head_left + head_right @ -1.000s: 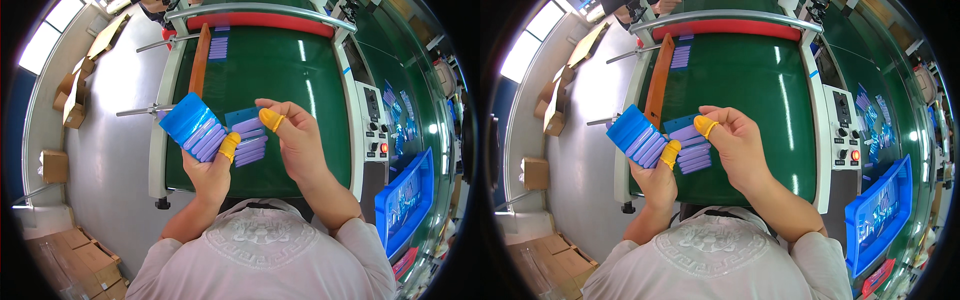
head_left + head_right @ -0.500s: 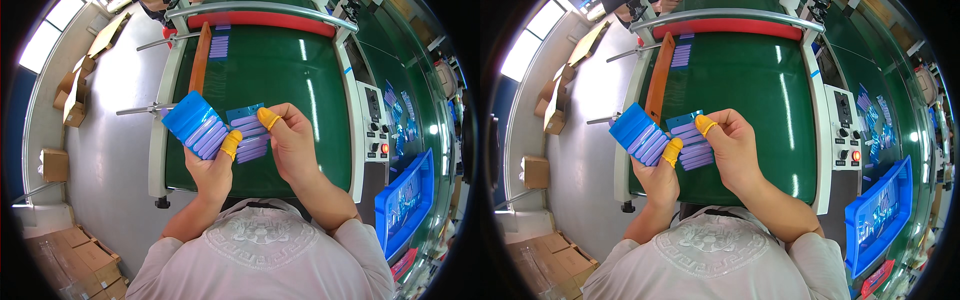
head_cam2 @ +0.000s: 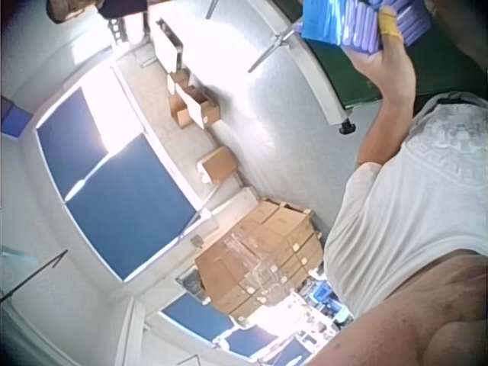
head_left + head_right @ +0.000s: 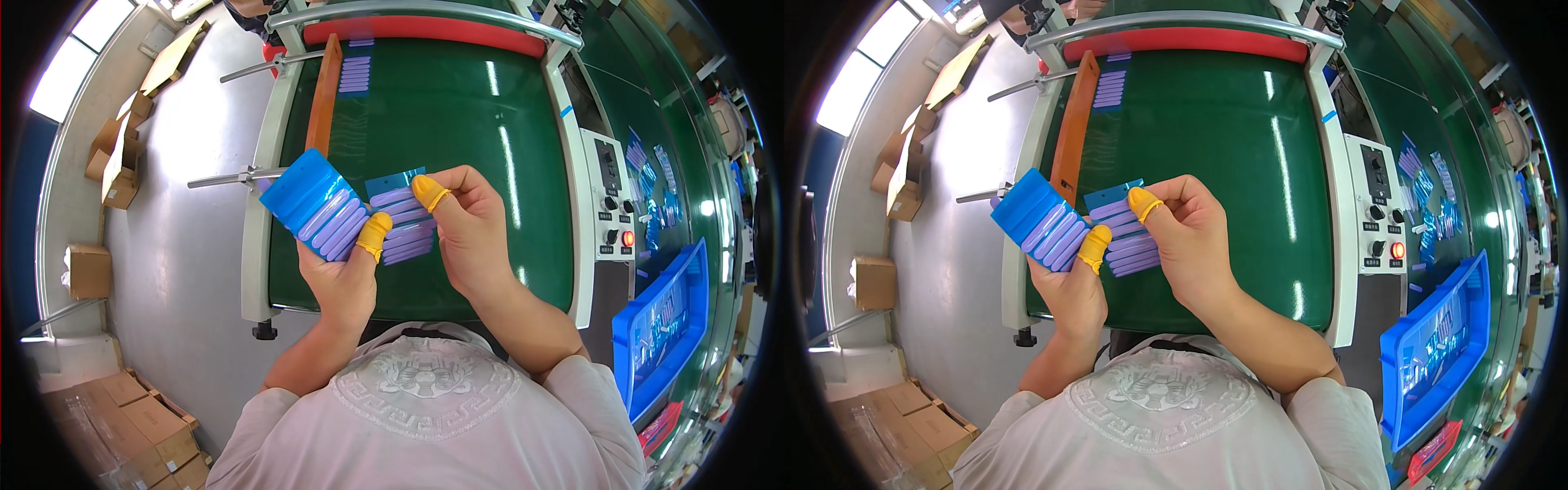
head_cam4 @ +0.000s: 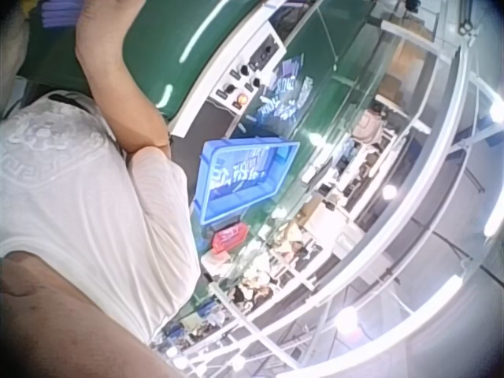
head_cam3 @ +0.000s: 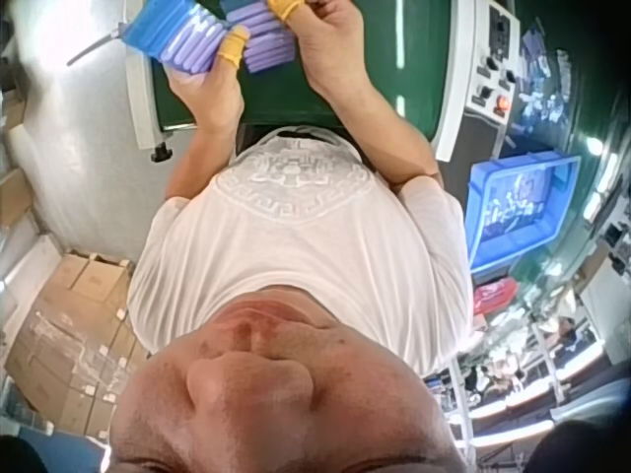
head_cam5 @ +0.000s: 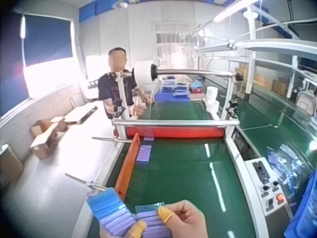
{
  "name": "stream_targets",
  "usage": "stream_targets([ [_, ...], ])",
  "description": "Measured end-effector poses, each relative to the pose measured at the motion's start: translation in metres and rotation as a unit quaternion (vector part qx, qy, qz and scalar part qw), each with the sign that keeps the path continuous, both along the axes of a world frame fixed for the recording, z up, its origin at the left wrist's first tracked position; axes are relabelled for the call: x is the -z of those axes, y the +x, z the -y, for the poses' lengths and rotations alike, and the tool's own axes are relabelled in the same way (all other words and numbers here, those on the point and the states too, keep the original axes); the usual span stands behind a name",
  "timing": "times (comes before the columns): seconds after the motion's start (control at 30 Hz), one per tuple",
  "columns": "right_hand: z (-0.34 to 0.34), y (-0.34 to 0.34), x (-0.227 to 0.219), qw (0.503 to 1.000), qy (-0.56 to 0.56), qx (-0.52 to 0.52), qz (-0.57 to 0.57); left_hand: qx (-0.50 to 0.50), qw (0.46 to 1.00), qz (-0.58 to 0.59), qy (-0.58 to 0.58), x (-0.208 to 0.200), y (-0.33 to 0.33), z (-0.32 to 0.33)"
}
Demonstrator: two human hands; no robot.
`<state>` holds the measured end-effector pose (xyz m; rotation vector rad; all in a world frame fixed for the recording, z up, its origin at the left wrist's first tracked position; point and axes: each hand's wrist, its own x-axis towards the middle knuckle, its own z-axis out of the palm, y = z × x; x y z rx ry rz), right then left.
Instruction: The person collects sheets with adhesive strips from a conveyor belt, adjusts and presses the strips on each sheet by hand, and stacks the finished sheets in hand.
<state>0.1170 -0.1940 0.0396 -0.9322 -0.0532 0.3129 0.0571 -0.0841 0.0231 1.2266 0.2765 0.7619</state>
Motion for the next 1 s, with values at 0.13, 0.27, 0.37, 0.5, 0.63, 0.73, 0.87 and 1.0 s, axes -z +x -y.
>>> stream_targets([
  [0.13, -0.002, -0.001, 0.002, 1.000, -0.001, 0.011, 0.019, 0.003, 1.000, 0.003, -0.002, 0.000, -0.001, 0.000],
  [0.27, -0.004, -0.002, 0.005, 0.998, -0.015, 0.026, 0.051, 0.024, 1.000, -0.018, 0.004, 0.001, -0.004, -0.001],
  [0.37, -0.007, 0.001, 0.008, 0.995, -0.005, 0.053, 0.081, 0.026, 0.999, -0.018, 0.006, 0.001, -0.004, 0.000],
  [0.5, -0.010, 0.002, 0.012, 0.995, -0.015, 0.067, 0.076, 0.018, 0.999, -0.032, 0.005, 0.002, -0.003, 0.000],
  [0.63, -0.009, 0.004, 0.012, 0.994, -0.051, 0.040, 0.092, -0.010, 0.999, -0.040, -0.012, -0.001, 0.001, -0.003],
  [0.73, -0.007, 0.004, 0.007, 0.995, -0.064, 0.018, 0.081, -0.007, 0.998, -0.047, -0.031, -0.003, 0.003, -0.005],
  [0.87, -0.001, 0.005, 0.013, 0.994, -0.070, 0.015, 0.085, 0.004, 0.998, -0.032, -0.055, -0.002, 0.004, -0.009],
  [1.0, 0.010, 0.004, 0.013, 0.987, -0.122, -0.045, 0.091, 0.025, 0.997, -0.030, -0.059, -0.003, 0.004, -0.012],
])
